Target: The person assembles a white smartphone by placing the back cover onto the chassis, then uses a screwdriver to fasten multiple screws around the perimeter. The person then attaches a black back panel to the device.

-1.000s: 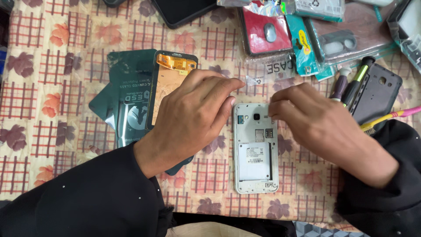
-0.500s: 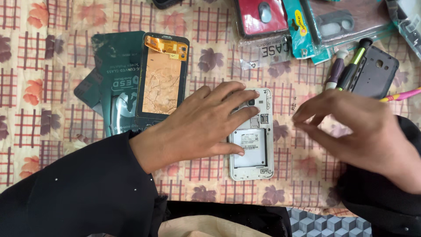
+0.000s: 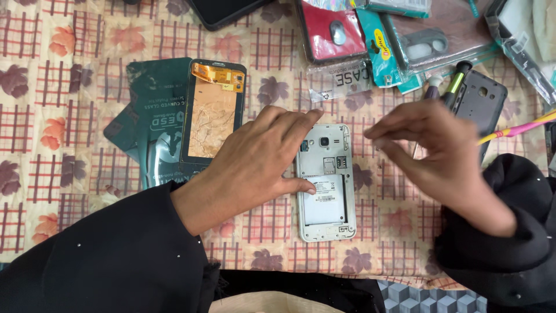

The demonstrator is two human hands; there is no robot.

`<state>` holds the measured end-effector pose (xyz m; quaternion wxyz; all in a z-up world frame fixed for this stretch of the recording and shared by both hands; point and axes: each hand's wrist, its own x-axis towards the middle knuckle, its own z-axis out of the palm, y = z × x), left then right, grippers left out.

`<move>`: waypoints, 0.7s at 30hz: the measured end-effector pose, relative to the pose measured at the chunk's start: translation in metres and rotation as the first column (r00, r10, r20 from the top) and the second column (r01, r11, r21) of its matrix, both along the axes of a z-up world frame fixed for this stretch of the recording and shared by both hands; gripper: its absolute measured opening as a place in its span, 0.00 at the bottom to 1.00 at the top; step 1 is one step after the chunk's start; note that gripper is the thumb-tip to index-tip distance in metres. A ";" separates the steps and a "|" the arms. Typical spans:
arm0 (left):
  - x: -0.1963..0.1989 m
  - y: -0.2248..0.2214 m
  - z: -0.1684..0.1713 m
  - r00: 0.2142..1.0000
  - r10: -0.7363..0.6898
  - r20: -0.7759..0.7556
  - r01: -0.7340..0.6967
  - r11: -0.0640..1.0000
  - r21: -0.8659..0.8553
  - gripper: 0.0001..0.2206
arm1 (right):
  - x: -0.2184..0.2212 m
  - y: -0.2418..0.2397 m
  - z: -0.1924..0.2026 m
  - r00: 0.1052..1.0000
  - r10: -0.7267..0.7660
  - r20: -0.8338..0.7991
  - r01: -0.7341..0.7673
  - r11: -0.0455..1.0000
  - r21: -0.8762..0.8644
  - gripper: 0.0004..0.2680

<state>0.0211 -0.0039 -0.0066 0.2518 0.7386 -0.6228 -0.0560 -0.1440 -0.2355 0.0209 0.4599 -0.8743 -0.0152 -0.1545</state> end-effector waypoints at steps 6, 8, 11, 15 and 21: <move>-0.001 -0.001 0.001 0.999 0.007 0.035 -0.007 1.000 -0.013 0.54 | 0.008 0.026 -0.009 0.994 -0.053 -0.099 0.036 0.987 -0.158 0.14; -0.002 0.000 0.001 1.000 0.009 0.010 -0.009 1.000 -0.006 0.53 | 0.014 0.032 -0.007 0.991 -0.049 -0.126 0.028 0.985 -0.169 0.14; -0.003 0.001 0.002 1.000 0.013 -0.011 -0.013 1.000 -0.002 0.53 | 0.019 0.038 -0.006 0.991 -0.035 -0.126 0.013 0.984 -0.175 0.15; -0.002 0.000 0.003 0.999 0.016 -0.032 -0.014 0.999 0.051 0.55 | 0.023 0.039 -0.010 0.974 -0.099 -0.203 0.058 0.979 -0.198 0.15; -0.002 0.002 0.004 1.000 0.002 0.017 -0.002 1.000 0.009 0.54 | 0.024 0.040 -0.013 0.993 -0.089 -0.080 0.055 0.934 -0.353 0.18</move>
